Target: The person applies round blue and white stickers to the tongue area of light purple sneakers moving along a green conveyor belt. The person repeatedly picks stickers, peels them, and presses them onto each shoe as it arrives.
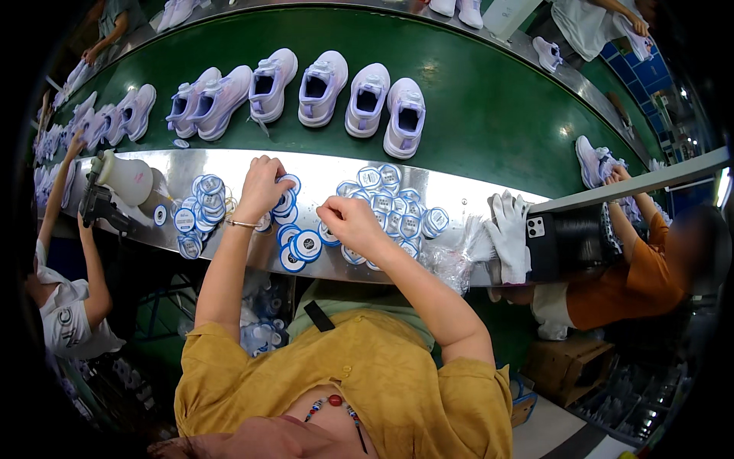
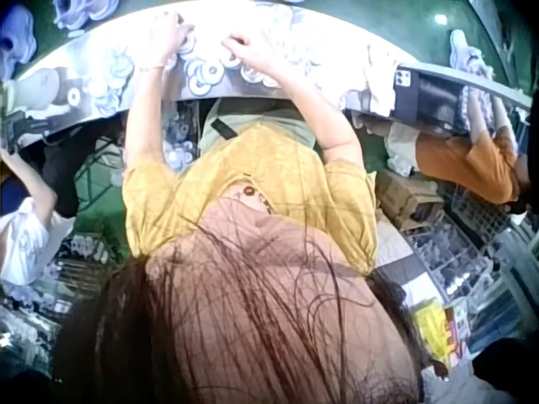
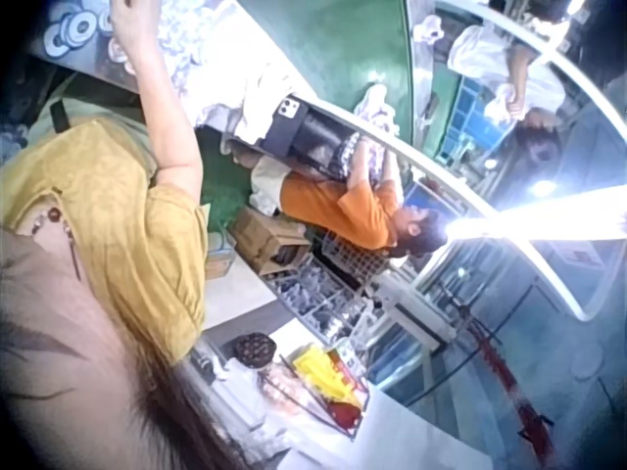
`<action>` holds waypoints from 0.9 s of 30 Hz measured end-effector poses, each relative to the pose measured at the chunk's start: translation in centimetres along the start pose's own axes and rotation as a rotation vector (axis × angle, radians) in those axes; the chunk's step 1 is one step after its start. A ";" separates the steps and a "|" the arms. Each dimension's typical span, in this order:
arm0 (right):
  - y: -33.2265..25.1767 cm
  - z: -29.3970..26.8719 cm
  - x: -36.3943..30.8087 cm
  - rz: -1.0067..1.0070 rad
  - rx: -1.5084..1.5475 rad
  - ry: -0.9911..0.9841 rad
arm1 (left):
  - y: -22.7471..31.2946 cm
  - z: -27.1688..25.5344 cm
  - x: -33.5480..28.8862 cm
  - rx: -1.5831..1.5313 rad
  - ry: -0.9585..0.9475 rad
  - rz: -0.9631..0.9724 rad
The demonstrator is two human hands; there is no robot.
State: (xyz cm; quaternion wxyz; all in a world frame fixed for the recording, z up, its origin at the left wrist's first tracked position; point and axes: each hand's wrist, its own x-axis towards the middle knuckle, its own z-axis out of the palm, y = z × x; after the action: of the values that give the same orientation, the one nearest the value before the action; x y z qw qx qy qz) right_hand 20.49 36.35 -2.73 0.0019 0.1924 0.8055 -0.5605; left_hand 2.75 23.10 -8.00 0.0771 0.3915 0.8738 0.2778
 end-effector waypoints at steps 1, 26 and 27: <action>0.3 0.0 0.0 -0.004 -0.002 0.008 | -0.3 0.1 0.3 -0.045 -0.021 -0.001; -1.6 0.4 2.0 -0.183 -0.105 0.221 | 2.3 -3.0 -1.9 -0.821 0.002 -0.055; -1.8 0.5 2.1 -0.209 -0.120 0.231 | 2.7 -3.0 -2.1 -0.843 0.025 -0.082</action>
State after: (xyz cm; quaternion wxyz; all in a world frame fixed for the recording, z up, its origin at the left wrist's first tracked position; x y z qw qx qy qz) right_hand 17.91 36.00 -1.78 -0.1374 0.1702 0.8481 -0.4826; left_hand 4.86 21.73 -4.26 0.2311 0.2872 0.6996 0.6121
